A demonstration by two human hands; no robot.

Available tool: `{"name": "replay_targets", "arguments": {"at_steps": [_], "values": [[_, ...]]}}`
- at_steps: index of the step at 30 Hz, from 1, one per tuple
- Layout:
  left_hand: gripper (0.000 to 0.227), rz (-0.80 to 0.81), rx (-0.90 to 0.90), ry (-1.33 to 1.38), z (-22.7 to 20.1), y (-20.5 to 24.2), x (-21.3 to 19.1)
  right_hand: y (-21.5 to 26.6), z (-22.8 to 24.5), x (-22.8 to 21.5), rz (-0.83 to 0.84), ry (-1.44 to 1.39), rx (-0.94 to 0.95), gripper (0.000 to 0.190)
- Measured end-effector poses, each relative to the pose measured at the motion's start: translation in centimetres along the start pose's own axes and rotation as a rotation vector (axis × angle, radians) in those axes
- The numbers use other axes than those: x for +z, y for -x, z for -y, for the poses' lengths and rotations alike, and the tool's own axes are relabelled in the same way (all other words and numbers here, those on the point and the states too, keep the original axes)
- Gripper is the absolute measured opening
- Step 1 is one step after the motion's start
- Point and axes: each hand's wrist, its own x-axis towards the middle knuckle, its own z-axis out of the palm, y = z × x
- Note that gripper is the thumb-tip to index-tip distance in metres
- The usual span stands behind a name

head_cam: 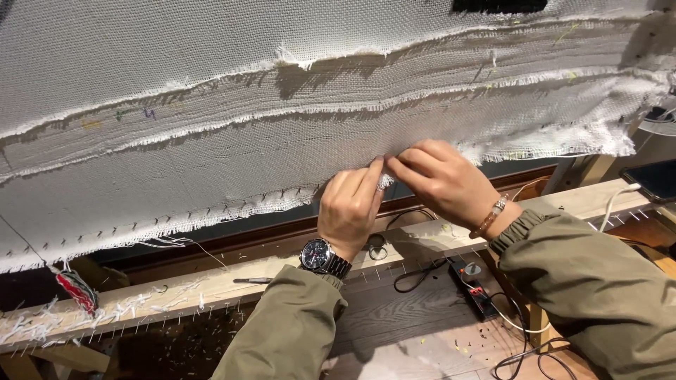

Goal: The person is pulling a tufted rug canvas taut and securing it onto the tacks of a wooden frame to prepare it for further work or finishing.

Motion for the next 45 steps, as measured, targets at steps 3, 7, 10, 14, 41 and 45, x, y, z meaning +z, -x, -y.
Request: {"name": "replay_targets", "arguments": {"at_steps": [3,7,10,14,41,45], "values": [[0.022,-0.022,0.013,-0.016,0.3,0.3,0.6,0.9,0.5,-0.2,0.017,-0.012,-0.013,0.018],[0.021,-0.031,0.065,-0.062,1.1,1.1,1.3,0.7,0.6,-0.5,0.015,-0.002,-0.031,0.019],[0.019,-0.029,0.066,-0.006,1.2,1.2,1.5,0.0,0.5,-1.0,-0.050,0.059,-0.028,0.018],[0.019,-0.022,0.023,0.047,1.1,1.2,1.4,-0.6,0.3,-1.1,-0.076,0.095,-0.046,0.019],[0.010,-0.151,0.113,0.111,1.8,0.8,1.6,-0.7,1.2,-1.2,-0.098,-0.149,-0.039,0.011],[0.010,-0.151,0.148,0.134,1.7,0.8,1.3,-0.7,0.9,-1.3,-0.099,-0.164,-0.079,0.013]]}}
